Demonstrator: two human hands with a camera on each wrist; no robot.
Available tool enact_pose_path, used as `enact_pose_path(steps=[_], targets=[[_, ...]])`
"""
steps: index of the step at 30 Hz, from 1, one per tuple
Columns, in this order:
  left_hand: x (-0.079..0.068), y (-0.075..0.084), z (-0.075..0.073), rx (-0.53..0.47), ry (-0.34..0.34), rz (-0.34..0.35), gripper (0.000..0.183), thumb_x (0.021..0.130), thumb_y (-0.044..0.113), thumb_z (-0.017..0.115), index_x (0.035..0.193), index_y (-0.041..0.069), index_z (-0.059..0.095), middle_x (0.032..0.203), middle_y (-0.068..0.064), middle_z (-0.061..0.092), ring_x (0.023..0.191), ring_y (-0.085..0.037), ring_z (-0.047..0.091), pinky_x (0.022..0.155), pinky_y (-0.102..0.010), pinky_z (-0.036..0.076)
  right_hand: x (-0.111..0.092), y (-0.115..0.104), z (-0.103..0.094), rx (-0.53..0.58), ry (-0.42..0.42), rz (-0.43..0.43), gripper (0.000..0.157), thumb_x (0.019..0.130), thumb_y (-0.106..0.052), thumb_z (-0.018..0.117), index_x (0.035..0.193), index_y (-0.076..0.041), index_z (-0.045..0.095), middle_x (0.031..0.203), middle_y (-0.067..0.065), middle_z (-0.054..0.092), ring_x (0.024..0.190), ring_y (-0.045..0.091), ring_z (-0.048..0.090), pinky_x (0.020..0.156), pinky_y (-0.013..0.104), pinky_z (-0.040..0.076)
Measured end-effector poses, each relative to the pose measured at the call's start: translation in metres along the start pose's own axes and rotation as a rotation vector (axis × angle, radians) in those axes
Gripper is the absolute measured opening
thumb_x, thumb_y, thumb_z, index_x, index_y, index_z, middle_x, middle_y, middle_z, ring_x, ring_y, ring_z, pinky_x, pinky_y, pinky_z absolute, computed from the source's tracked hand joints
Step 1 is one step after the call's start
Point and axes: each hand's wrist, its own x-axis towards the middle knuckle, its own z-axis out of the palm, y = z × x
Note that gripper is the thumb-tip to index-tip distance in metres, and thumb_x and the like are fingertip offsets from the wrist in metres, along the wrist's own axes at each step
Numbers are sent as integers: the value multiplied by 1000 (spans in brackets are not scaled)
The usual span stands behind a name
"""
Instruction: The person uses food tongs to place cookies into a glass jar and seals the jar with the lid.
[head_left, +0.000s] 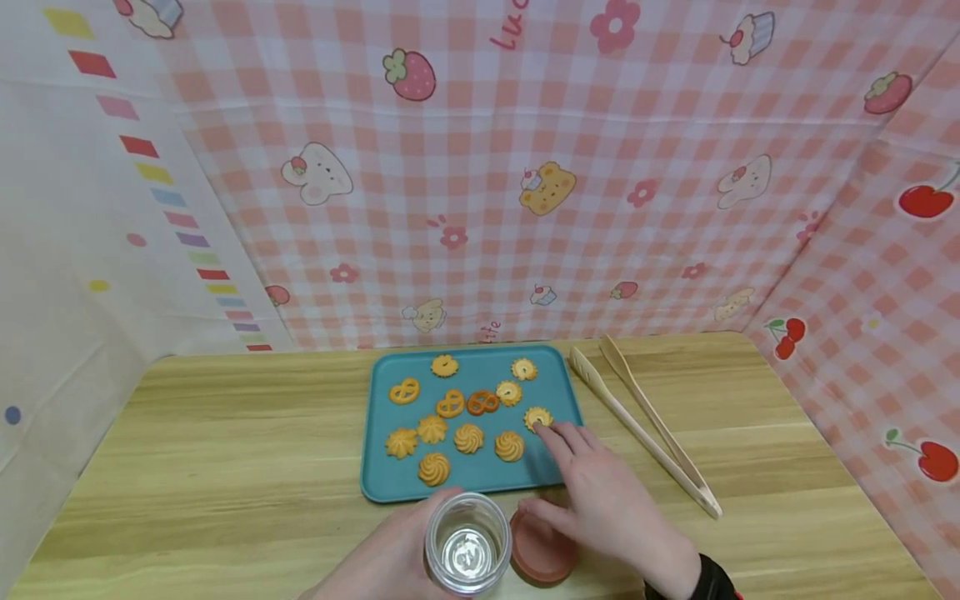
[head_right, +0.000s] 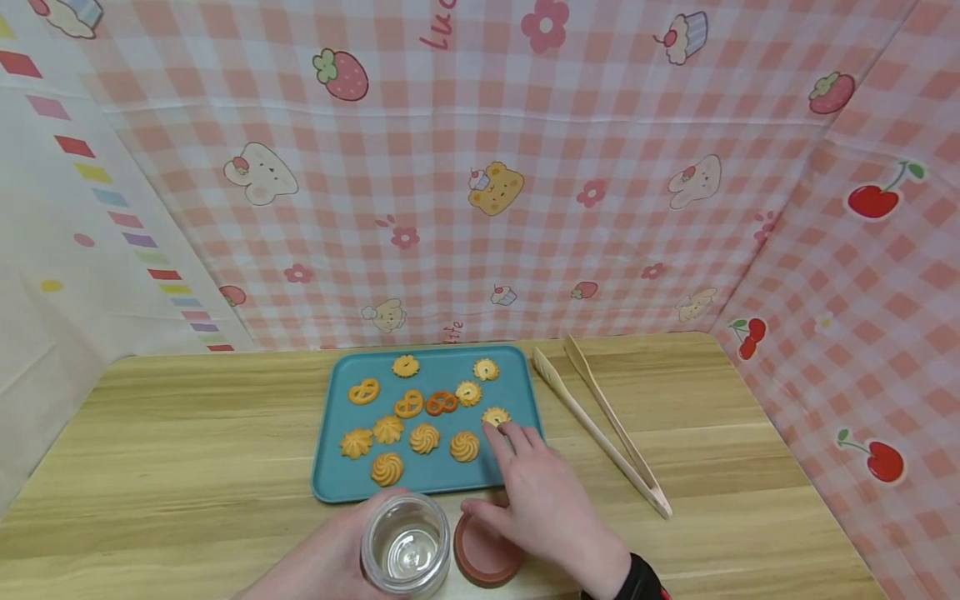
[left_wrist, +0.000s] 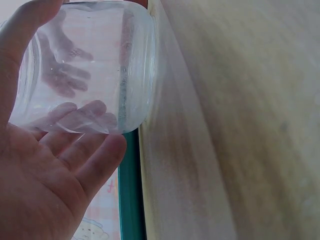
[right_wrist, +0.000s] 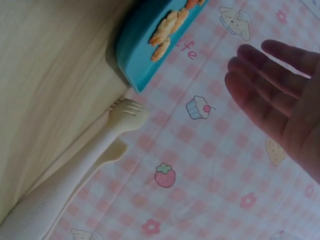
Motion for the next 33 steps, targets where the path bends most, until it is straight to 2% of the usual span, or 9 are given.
enact_pose_path(steps=[1, 8, 13, 24, 33], targets=[[0, 0, 0, 3, 0, 0, 73, 65, 36, 86, 128, 33, 50, 113, 10, 63, 103, -13, 60, 92, -32, 46, 1, 1, 1, 1, 3, 9, 93, 81, -76, 45, 141, -6, 49, 129, 9, 53, 118, 25, 50, 92, 39, 47], [0, -3, -1, 63, 16, 37, 77, 64, 37, 86, 131, 34, 47, 115, 12, 62, 105, -11, 59, 93, -32, 45, 3, 12, 2, 30, 86, 27, 85, 75, -55, 73, 139, -3, 50, 129, 12, 52, 117, 27, 50, 94, 41, 45], [0, -4, -1, 84, 23, 42, 78, 64, 37, 86, 131, 35, 46, 116, 13, 61, 105, -10, 59, 93, -33, 45, 5, 26, -3, 11, 136, 50, 83, 76, -54, 73, 134, 1, 54, 127, 15, 53, 116, 30, 50, 94, 44, 44], [-1, 2, 1, 58, 34, 19, 72, 67, 39, 85, 129, 36, 48, 114, 13, 62, 105, -11, 59, 93, -34, 46, 2, 64, -7, 73, 92, 218, 84, 82, -52, 68, 140, 4, 45, 131, 23, 47, 119, 39, 45, 91, 55, 43], [-1, 3, 1, 55, 38, 7, 72, 66, 45, 84, 128, 36, 48, 113, 13, 62, 104, -11, 59, 92, -34, 46, 0, 86, -5, 45, 93, 291, 84, 82, -46, 70, 139, 9, 42, 129, 29, 46, 117, 44, 44, 91, 58, 42]])
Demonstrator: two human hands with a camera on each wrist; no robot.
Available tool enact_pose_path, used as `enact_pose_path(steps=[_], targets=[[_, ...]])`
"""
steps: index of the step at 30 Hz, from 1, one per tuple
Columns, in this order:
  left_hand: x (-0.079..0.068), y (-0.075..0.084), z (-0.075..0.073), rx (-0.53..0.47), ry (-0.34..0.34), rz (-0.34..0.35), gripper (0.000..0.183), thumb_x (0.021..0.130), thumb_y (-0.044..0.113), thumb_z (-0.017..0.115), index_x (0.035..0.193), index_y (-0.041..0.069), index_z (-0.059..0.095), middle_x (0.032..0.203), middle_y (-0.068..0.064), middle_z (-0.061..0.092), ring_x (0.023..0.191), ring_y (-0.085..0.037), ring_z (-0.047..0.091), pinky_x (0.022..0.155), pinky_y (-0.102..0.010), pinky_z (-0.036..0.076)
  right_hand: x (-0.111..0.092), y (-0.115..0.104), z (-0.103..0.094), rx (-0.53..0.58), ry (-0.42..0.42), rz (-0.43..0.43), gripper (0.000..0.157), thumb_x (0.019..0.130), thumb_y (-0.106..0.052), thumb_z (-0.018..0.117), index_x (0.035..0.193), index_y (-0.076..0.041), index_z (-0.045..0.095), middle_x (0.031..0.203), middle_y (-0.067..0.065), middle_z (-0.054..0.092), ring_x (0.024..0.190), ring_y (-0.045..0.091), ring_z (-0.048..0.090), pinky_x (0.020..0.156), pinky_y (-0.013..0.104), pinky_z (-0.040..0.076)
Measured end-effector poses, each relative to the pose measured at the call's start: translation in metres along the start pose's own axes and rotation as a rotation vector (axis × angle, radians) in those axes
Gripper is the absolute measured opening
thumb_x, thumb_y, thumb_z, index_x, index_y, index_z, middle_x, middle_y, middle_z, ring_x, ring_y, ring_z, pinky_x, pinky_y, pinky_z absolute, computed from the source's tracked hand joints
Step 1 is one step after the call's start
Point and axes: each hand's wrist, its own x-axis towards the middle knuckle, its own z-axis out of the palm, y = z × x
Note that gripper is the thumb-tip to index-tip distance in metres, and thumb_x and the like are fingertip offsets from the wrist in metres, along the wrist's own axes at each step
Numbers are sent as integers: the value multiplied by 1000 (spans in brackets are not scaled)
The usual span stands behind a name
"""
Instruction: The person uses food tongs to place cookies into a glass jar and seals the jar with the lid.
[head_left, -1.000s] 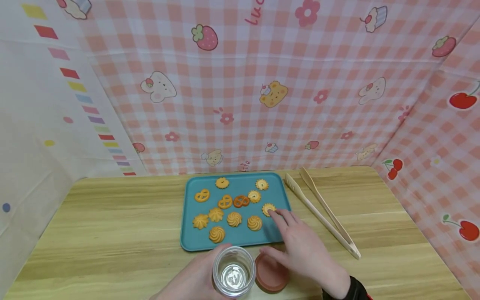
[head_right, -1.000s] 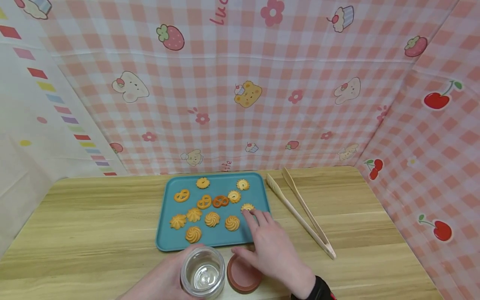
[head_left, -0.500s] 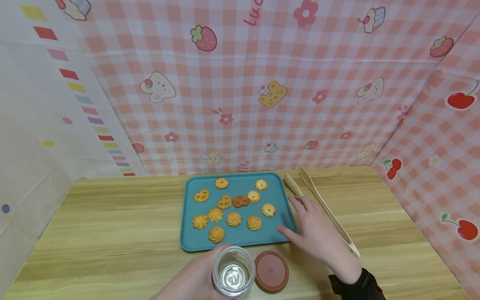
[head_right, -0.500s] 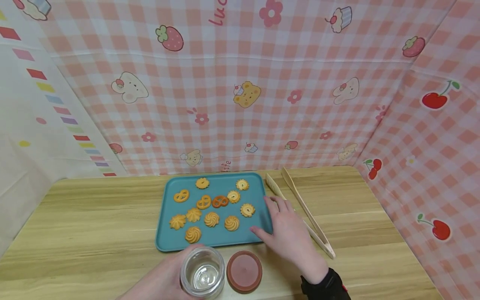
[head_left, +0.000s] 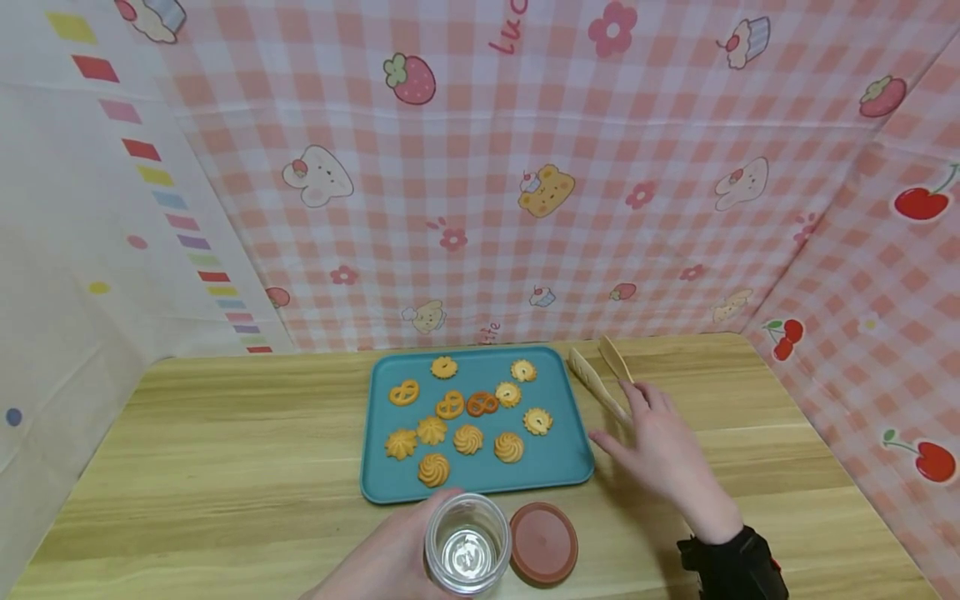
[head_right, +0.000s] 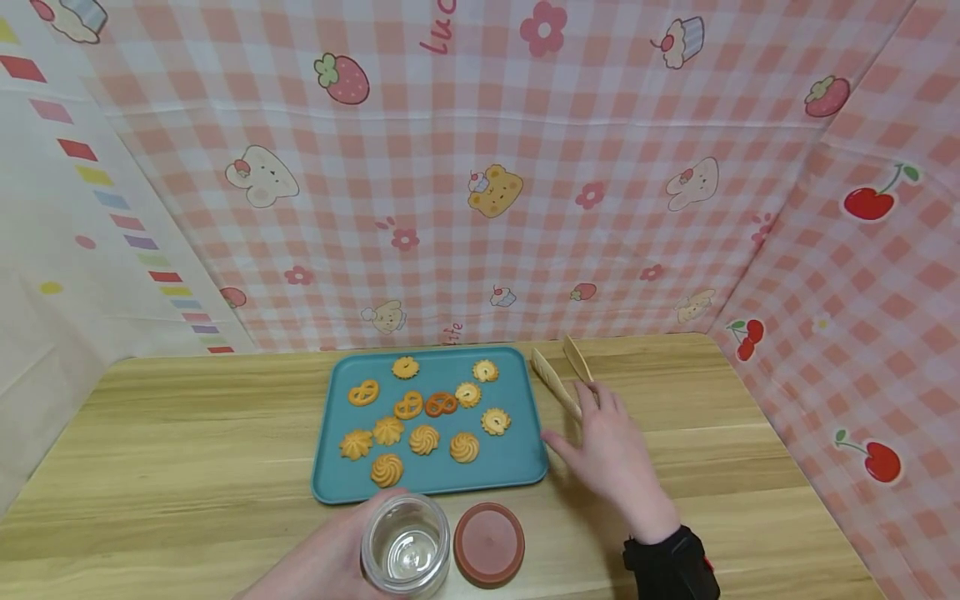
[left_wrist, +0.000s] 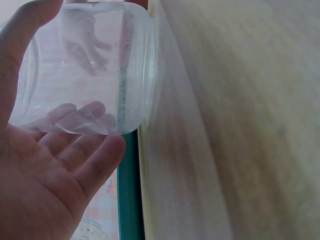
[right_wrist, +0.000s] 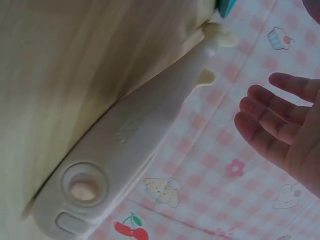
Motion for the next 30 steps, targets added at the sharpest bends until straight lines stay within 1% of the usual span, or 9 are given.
enact_pose_path(steps=[6, 11, 15, 19, 22, 24, 26, 30], targets=[[-1, -1, 0, 12, 6, -6, 72, 66, 44, 84, 128, 37, 48, 114, 14, 62, 104, -10, 59, 92, -34, 46, 1, 14, 4, -21, -19, 46, 84, 83, -44, 70, 138, 11, 41, 126, 32, 46, 115, 47, 44, 92, 59, 40], [-1, -2, 0, 6, 3, -21, 75, 65, 47, 84, 129, 37, 48, 115, 14, 62, 105, -11, 59, 93, -34, 45, 0, 24, 5, -51, -59, 107, 85, 84, -47, 68, 137, 13, 40, 123, 34, 46, 111, 48, 45, 88, 59, 41], [-1, -4, 0, 13, 5, -11, 75, 64, 42, 85, 130, 36, 48, 115, 14, 62, 105, -11, 58, 93, -34, 45, -1, 31, 5, -55, -106, 144, 86, 83, -47, 68, 135, 15, 39, 115, 34, 47, 104, 46, 48, 81, 58, 43], [0, -5, 0, 17, 9, 4, 76, 64, 36, 87, 130, 35, 49, 115, 14, 62, 105, -11, 58, 93, -34, 45, -4, 36, 3, -58, -181, 179, 83, 83, -47, 68, 128, 16, 40, 101, 29, 49, 90, 40, 51, 73, 54, 46], [1, -6, 0, 14, 6, 9, 76, 64, 35, 87, 130, 34, 49, 115, 13, 62, 105, -11, 58, 93, -33, 46, -5, 38, 1, -58, -260, 204, 77, 83, -48, 67, 120, 15, 44, 89, 21, 48, 77, 31, 51, 64, 48, 46], [0, -6, 0, 22, 5, 15, 76, 64, 37, 86, 130, 33, 49, 115, 13, 62, 105, -11, 58, 92, -33, 46, -5, 38, 0, -57, -298, 211, 75, 83, -48, 66, 117, 15, 46, 85, 17, 48, 72, 28, 50, 60, 45, 45], [0, -6, -1, 28, 5, 20, 75, 64, 39, 86, 130, 33, 49, 115, 14, 62, 104, -10, 58, 92, -33, 46, -6, 38, 0, -56, -312, 218, 66, 83, -46, 67, 109, 11, 49, 80, 13, 46, 68, 25, 49, 57, 42, 43], [0, -6, -1, 32, 7, 16, 76, 64, 43, 85, 130, 33, 49, 115, 14, 61, 105, -10, 58, 92, -33, 46, -7, 39, 1, -77, -302, 205, 48, 82, -38, 70, 96, 5, 52, 77, 9, 46, 66, 24, 49, 57, 42, 43]])
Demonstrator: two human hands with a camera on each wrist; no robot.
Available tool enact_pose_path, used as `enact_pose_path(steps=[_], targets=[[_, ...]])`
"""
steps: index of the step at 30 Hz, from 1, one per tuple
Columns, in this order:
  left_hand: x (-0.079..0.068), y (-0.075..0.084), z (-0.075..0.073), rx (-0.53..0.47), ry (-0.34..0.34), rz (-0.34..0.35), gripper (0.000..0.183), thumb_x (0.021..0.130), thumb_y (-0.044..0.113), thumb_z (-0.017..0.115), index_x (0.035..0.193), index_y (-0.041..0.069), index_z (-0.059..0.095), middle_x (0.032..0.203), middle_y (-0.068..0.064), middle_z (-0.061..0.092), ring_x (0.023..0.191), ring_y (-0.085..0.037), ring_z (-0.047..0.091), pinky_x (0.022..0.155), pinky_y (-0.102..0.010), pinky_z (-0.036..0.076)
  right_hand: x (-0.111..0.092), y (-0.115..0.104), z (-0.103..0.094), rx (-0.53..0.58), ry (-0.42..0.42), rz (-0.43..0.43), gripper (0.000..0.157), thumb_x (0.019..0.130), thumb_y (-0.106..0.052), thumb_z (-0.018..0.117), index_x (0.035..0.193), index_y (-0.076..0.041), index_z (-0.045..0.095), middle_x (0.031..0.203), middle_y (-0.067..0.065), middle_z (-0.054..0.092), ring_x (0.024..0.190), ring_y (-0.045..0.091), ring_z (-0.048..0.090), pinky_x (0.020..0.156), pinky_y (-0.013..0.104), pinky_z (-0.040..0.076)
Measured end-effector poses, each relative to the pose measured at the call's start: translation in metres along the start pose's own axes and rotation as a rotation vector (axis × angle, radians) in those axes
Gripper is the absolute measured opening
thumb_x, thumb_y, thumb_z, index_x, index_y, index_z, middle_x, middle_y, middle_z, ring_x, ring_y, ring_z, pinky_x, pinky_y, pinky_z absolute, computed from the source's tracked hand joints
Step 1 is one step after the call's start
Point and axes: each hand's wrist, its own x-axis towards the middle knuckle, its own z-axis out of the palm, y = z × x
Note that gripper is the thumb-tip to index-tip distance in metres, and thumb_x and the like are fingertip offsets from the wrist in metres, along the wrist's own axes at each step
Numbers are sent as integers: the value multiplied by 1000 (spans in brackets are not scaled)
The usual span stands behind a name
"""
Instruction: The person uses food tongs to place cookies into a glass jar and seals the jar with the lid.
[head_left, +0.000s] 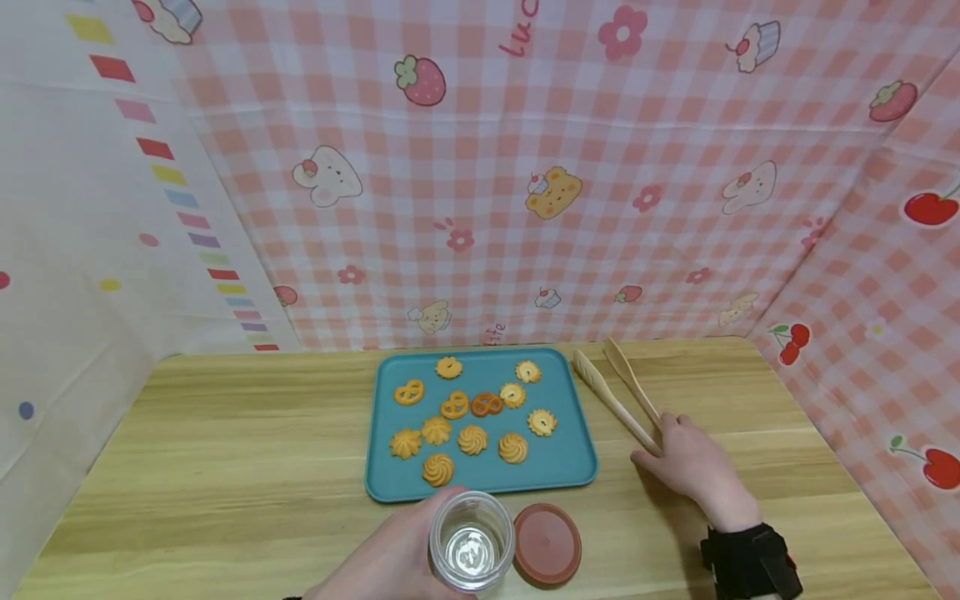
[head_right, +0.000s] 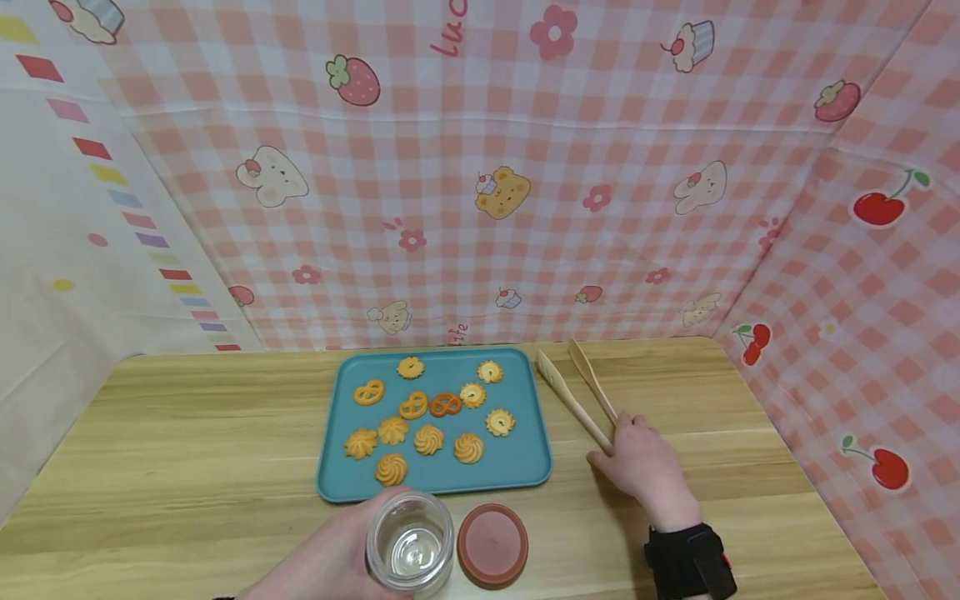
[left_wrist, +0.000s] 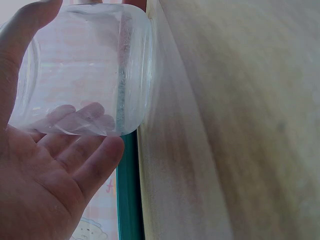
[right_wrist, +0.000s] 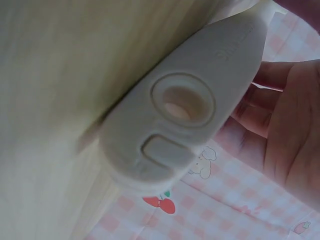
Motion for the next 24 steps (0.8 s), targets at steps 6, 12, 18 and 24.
enact_pose_path(steps=[6, 12, 18, 24], targets=[[0, 0, 0, -3, -2, 4, 78, 63, 40, 86, 130, 33, 49, 115, 14, 61, 105, -10, 58, 92, -33, 46, 0, 2, 1, -38, 30, -47, 32, 83, -24, 70, 88, 3, 53, 75, 9, 49, 63, 24, 51, 55, 44, 45], [-1, -2, 1, 36, 10, 32, 83, 61, 41, 87, 133, 35, 46, 117, 14, 60, 106, -9, 57, 92, -34, 46, 0, 2, -4, -21, 52, -37, 29, 87, -21, 59, 91, 8, 53, 74, 11, 47, 62, 24, 47, 54, 43, 44], [0, -3, 1, 28, 2, 31, 85, 60, 39, 88, 134, 35, 45, 118, 13, 60, 107, -9, 57, 93, -35, 45, 0, 1, -6, 18, 47, -9, 34, 91, -22, 53, 103, 10, 48, 70, 8, 47, 58, 22, 45, 47, 35, 38], [0, -2, 0, 18, -3, 17, 86, 60, 40, 88, 134, 36, 45, 120, 13, 60, 108, -10, 56, 94, -35, 45, 0, 0, -8, 42, 97, 8, 51, 94, -37, 55, 113, 10, 51, 70, 7, 50, 58, 21, 47, 47, 36, 38]])
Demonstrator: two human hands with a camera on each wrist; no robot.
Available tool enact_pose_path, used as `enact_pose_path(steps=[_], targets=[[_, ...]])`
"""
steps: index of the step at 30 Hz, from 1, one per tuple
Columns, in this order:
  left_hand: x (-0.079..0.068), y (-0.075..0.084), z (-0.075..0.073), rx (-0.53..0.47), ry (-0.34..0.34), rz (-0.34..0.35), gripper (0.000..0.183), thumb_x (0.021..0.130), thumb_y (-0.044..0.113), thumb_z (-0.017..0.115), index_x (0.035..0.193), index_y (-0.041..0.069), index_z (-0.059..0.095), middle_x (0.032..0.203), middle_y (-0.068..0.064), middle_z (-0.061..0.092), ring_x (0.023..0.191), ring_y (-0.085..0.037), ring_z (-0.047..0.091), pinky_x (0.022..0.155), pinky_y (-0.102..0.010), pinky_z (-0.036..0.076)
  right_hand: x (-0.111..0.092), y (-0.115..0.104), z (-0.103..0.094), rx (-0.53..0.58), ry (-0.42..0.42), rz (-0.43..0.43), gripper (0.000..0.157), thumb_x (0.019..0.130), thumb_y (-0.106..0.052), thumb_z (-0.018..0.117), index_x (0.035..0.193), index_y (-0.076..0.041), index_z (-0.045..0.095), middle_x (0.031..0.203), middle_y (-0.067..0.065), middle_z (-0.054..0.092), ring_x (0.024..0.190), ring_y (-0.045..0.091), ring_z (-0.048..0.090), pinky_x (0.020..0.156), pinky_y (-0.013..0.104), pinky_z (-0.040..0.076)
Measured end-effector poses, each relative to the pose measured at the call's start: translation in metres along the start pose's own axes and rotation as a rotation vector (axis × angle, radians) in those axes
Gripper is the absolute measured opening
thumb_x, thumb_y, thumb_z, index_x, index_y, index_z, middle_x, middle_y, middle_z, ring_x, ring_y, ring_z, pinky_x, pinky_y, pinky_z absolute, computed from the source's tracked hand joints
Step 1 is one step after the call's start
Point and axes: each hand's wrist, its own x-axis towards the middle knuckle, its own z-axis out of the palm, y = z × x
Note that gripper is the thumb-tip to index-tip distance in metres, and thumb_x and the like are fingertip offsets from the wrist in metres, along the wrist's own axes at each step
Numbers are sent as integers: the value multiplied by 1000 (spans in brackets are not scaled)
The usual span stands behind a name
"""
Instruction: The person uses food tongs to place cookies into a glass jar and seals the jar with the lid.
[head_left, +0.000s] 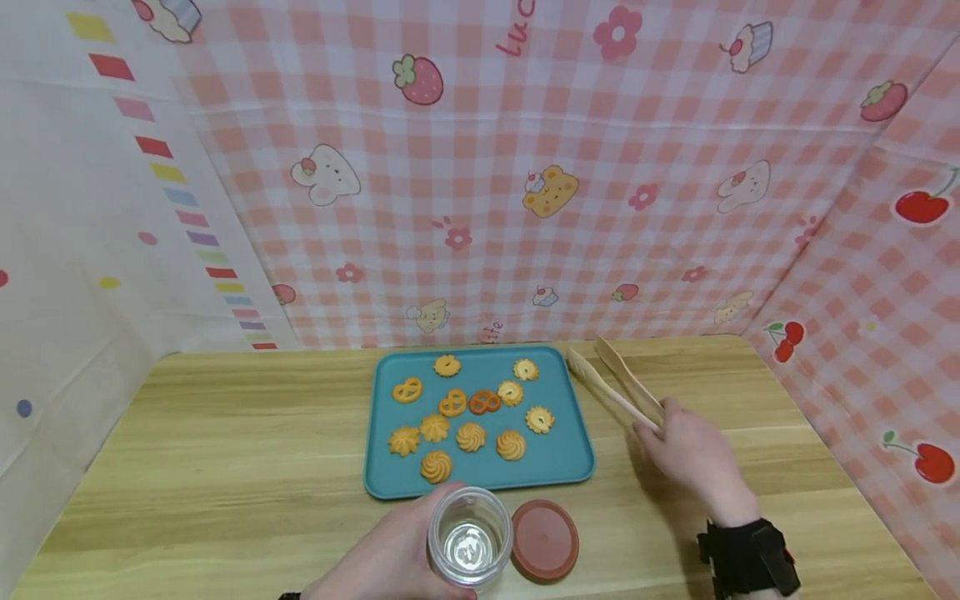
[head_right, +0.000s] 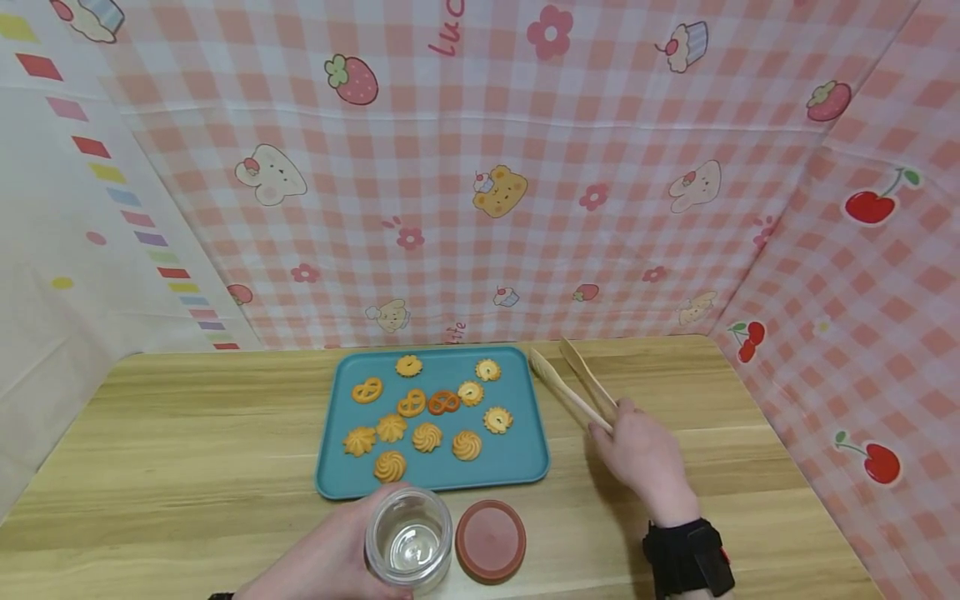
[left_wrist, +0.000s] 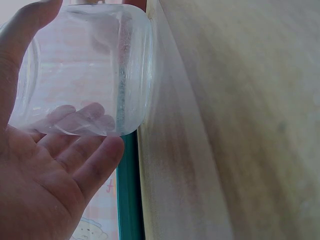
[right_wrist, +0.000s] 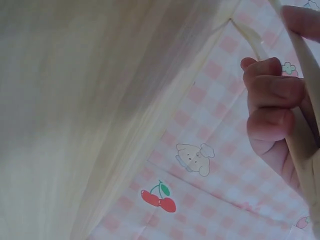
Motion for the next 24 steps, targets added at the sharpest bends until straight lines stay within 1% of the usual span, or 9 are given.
enact_pose_path(steps=[3, 6, 9, 12, 14, 17, 20, 24], targets=[[0, 0, 0, 1, -1, 1, 86, 60, 41, 87, 134, 36, 45, 120, 13, 60, 108, -10, 56, 95, -35, 44, -2, 1, -3, -4, -6, 18, 61, 94, -49, 53, 114, 8, 54, 69, 7, 51, 59, 22, 49, 48, 37, 39], [0, 0, 0, 1, 0, 7, 85, 60, 42, 87, 134, 36, 45, 120, 13, 60, 109, -10, 56, 95, -35, 44, -4, 3, -9, -7, -14, 32, 69, 93, -58, 48, 117, 6, 54, 72, 8, 54, 62, 24, 51, 50, 39, 40], [0, -1, 1, 2, 2, 16, 85, 61, 42, 87, 134, 35, 45, 120, 13, 60, 109, -10, 56, 95, -35, 44, -7, 3, -16, -5, 3, 27, 73, 92, -61, 47, 120, 6, 55, 75, 9, 57, 64, 24, 54, 51, 40, 42], [0, -1, 1, 3, 5, 22, 85, 61, 41, 87, 135, 35, 45, 120, 13, 60, 109, -10, 57, 95, -35, 44, -10, 2, -24, -6, 16, 19, 78, 90, -65, 46, 123, 6, 55, 75, 7, 57, 63, 22, 52, 50, 38, 42], [0, -2, 1, 1, 7, 22, 85, 61, 41, 87, 134, 35, 46, 120, 13, 60, 109, -10, 57, 95, -34, 44, -12, 1, -27, -10, 26, 9, 75, 90, -65, 46, 121, 3, 57, 71, 4, 55, 60, 20, 50, 47, 36, 39], [0, -2, 1, -1, 9, 24, 84, 61, 41, 87, 134, 35, 46, 120, 13, 60, 109, -10, 57, 95, -34, 44, -15, -4, -32, -13, 41, -14, 64, 90, -62, 48, 114, -4, 60, 63, 1, 48, 55, 18, 44, 44, 33, 34], [0, -2, 1, -1, 12, 28, 84, 61, 40, 87, 134, 35, 46, 120, 13, 60, 108, -11, 57, 95, -34, 44, -18, -9, -36, -16, 47, -39, 56, 90, -60, 51, 109, -9, 61, 60, -1, 44, 53, 17, 41, 43, 32, 31], [0, -2, 1, 8, 16, 31, 84, 60, 39, 87, 134, 35, 46, 119, 13, 60, 108, -10, 57, 94, -34, 44, -22, -16, -41, -36, 36, -79, 55, 89, -61, 52, 107, -10, 62, 59, -3, 44, 54, 15, 42, 44, 31, 32]])
